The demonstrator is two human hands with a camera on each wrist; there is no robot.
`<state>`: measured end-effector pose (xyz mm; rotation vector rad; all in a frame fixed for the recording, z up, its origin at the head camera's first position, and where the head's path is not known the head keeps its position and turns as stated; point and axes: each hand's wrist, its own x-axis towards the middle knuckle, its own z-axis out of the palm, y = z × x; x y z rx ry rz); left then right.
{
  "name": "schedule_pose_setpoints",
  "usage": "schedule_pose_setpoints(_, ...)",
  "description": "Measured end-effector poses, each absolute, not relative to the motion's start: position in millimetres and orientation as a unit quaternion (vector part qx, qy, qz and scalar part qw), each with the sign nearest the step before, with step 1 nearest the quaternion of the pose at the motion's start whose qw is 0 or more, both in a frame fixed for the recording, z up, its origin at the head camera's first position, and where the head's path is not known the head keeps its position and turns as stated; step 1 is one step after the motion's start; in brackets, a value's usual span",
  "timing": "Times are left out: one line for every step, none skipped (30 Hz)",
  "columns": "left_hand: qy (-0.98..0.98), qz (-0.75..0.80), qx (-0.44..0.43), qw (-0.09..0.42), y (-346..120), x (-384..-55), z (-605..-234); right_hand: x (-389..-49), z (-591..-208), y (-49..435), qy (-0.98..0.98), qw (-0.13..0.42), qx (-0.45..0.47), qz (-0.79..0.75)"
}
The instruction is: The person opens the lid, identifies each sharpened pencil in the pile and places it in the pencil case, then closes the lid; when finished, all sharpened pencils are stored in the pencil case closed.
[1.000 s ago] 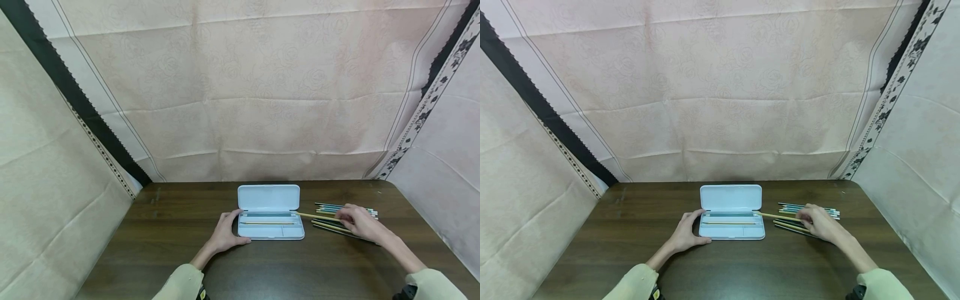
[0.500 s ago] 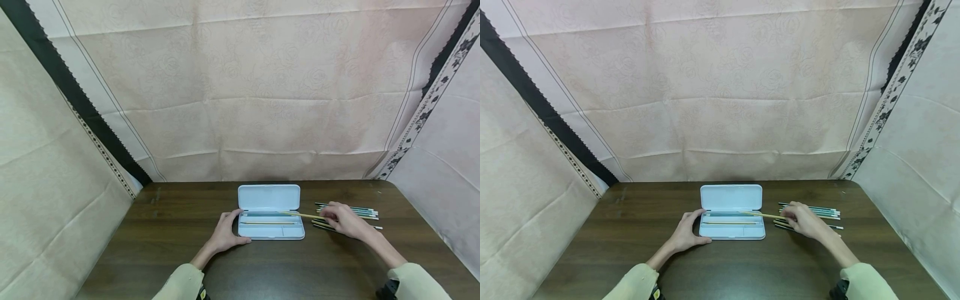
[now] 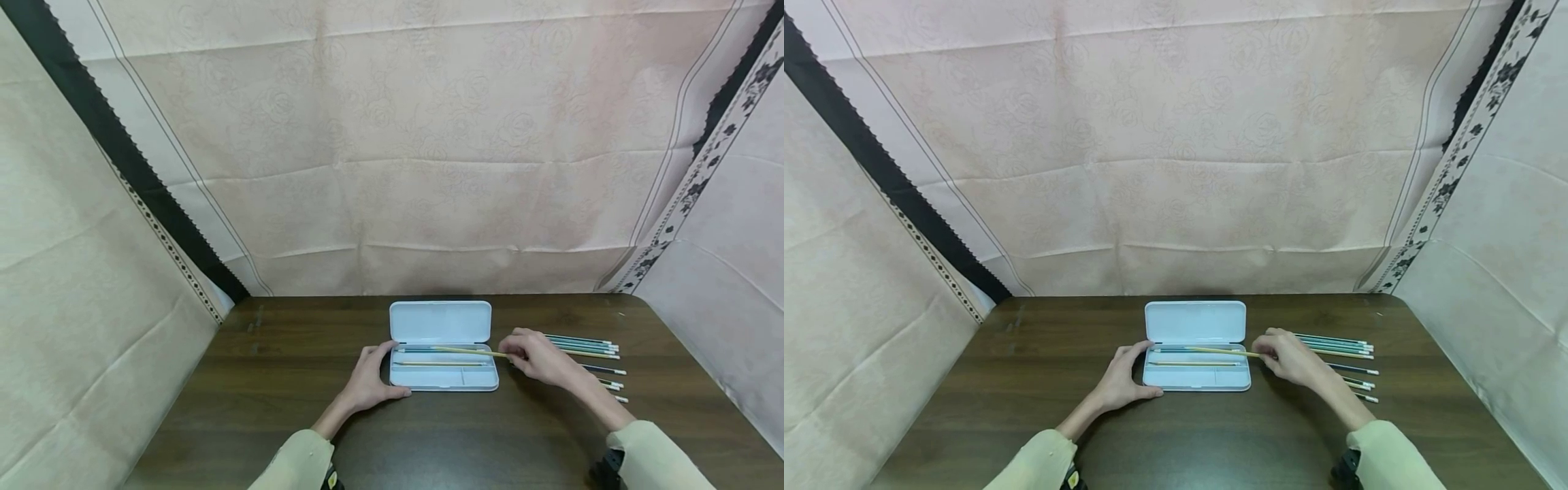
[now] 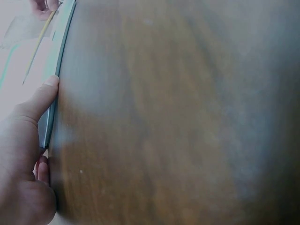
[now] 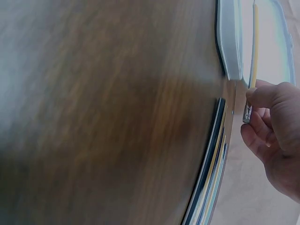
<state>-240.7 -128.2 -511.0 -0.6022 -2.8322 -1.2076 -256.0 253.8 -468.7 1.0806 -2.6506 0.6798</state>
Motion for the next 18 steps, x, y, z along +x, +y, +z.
schedule_pose_setpoints(-0.903,-0.385,-0.193,0.002,-128.3,-240.7,-511.0,-256.6,-469.0,251.5,-0.897,0.101,0.365,0.228)
schedule_pose_setpoints(-0.903,-0.385,-0.193,0.003,-128.4,-240.8,-511.0,-257.2,-469.4,249.0,-0.897,0.101,0.366,0.227)
schedule_pose_setpoints(-0.903,-0.384,-0.193,0.003,-128.5,-240.8,-511.0,-257.8,-469.5,246.7,-0.897,0.101,0.366,0.226)
schedule_pose_setpoints(-0.903,-0.384,-0.193,0.003,-128.5,-240.9,-510.9,-258.3,-469.6,244.5,-0.897,0.1,0.367,0.226)
schedule_pose_setpoints(-0.902,-0.385,-0.193,0.003,-128.5,-240.8,-510.8,-259.0,-469.6,242.2,-0.897,0.098,0.367,0.226)
schedule_pose_setpoints(-0.903,-0.384,-0.193,0.003,-128.6,-240.9,-510.8,-259.6,-469.6,240.0,-0.896,0.097,0.368,0.227)
schedule_pose_setpoints(-0.903,-0.384,-0.192,0.003,-128.6,-240.8,-510.7,-259.9,-469.5,237.9,-0.896,0.094,0.369,0.228)
schedule_pose_setpoints(-0.903,-0.385,-0.191,0.002,-128.6,-240.7,-510.6,-260.2,-469.4,235.8,-0.896,0.092,0.369,0.229)
schedule_pose_setpoints(-0.903,-0.385,-0.19,0.002,-128.5,-240.5,-510.5,-260.6,-469.4,233.9,-0.896,0.09,0.37,0.229)
schedule_pose_setpoints(-0.903,-0.385,-0.189,0.001,-128.4,-240.4,-510.4,-260.7,-469.3,232.1,-0.896,0.088,0.371,0.23)
schedule_pose_setpoints(-0.904,-0.385,-0.188,0.0,-128.4,-240.3,-510.3,-260.8,-469.1,230.2,-0.896,0.085,0.37,0.23)
schedule_pose_setpoints(-0.904,-0.385,-0.187,-0.001,-128.2,-240.2,-510.2,-260.8,-469.2,228.5,-0.896,0.083,0.37,0.23)
schedule_pose_setpoints(-0.904,-0.385,-0.186,-0.001,-128.1,-240.1,-510.2,-260.7,-469.1,227.0,-0.897,0.082,0.369,0.229)
schedule_pose_setpoints(-0.904,-0.385,-0.186,-0.001,-128.0,-240.1,-510.2,-260.8,-469.1,225.1,-0.898,0.081,0.368,0.229)
schedule_pose_setpoints(-0.905,-0.384,-0.186,0.0,-127.9,-240.2,-510.4,-260.9,-469.2,223.4,-0.898,0.081,0.368,0.228)
schedule_pose_setpoints(-0.905,-0.383,-0.186,0.0,-127.9,-240.3,-510.6,-260.9,-469.1,221.7,-0.898,0.08,0.367,0.228)
schedule_pose_setpoints(-0.905,-0.382,-0.186,0.001,-127.8,-240.4,-510.7,-261.1,-469.3,219.9,-0.898,0.08,0.367,0.228)
schedule_pose_setpoints(-0.905,-0.382,-0.187,0.001,-127.8,-240.6,-510.9,-261.4,-469.4,218.5,-0.898,0.081,0.368,0.227)
